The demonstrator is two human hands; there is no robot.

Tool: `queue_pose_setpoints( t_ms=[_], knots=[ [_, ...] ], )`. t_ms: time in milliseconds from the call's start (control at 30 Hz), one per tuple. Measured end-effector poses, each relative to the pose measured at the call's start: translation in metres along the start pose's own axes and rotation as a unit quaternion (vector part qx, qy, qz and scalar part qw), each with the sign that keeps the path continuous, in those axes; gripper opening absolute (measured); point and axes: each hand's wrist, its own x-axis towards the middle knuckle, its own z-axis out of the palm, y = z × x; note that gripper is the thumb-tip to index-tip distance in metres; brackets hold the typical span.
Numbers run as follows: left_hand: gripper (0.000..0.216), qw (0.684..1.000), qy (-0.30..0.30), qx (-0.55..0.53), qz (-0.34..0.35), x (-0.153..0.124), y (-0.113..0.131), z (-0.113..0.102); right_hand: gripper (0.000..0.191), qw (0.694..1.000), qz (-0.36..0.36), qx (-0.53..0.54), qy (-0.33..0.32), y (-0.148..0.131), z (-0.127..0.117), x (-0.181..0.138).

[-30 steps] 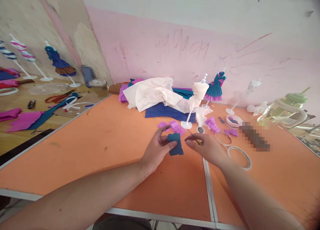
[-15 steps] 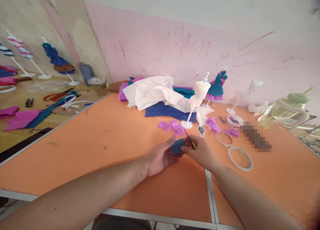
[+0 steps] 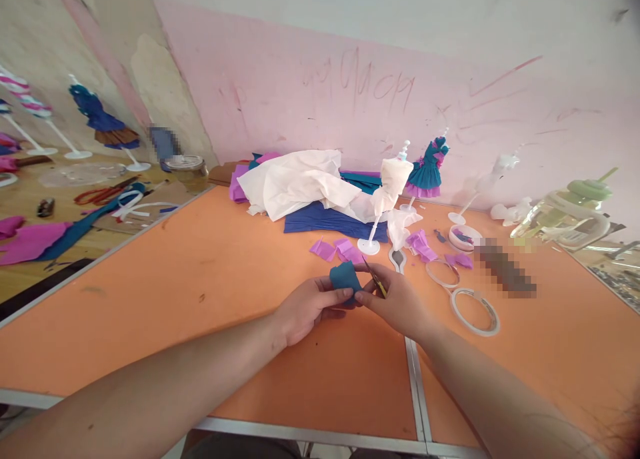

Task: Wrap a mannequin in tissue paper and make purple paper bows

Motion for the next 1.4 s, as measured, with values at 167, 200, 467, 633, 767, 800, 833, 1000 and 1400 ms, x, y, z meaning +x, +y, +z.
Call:
queue_pose_setpoints(
  t_ms=[167,200,467,633,767,800,833,1000,1400],
  knots=[
    [0.031,0.995,0.026,0.054,0.082,0.003,0.001,-0.002,0.046,1.000,-0.002,-0.003,0.005,0.001,0.005,0.001],
    [0.032,0.994,0.029,0.059,0.088,0.004,0.001,-0.002,0.046,1.000,-0.002,-0.003,0.007,0.002,0.005,0.002],
    [0.038,0.993,0.014,0.028,0.117,0.003,0.002,-0.002,0.050,0.999,-0.024,-0.023,0.039,0.006,0.007,0.002],
    [0.043,0.989,0.018,0.040,0.142,0.001,0.001,0.003,0.052,0.997,-0.038,-0.048,0.056,0.010,0.010,0.002],
    [0.043,0.980,0.064,0.052,0.181,0.001,0.002,0.003,0.046,0.996,-0.036,-0.047,0.065,0.011,0.009,0.002],
    [0.047,0.977,0.080,0.044,0.192,0.001,0.003,0.002,0.042,0.997,-0.027,-0.039,0.065,0.011,0.009,0.002],
    [0.051,0.974,0.095,0.032,0.203,0.002,0.005,0.001,0.040,0.998,-0.013,-0.032,0.060,0.011,0.008,0.002],
    [0.060,0.957,0.147,-0.029,0.248,0.004,0.012,-0.007,0.045,0.998,0.015,-0.064,0.020,0.010,0.009,-0.001],
    [0.058,0.955,0.142,-0.027,0.259,0.005,0.014,-0.007,0.045,0.998,0.011,-0.006,-0.059,0.016,0.020,-0.005]
  ],
)
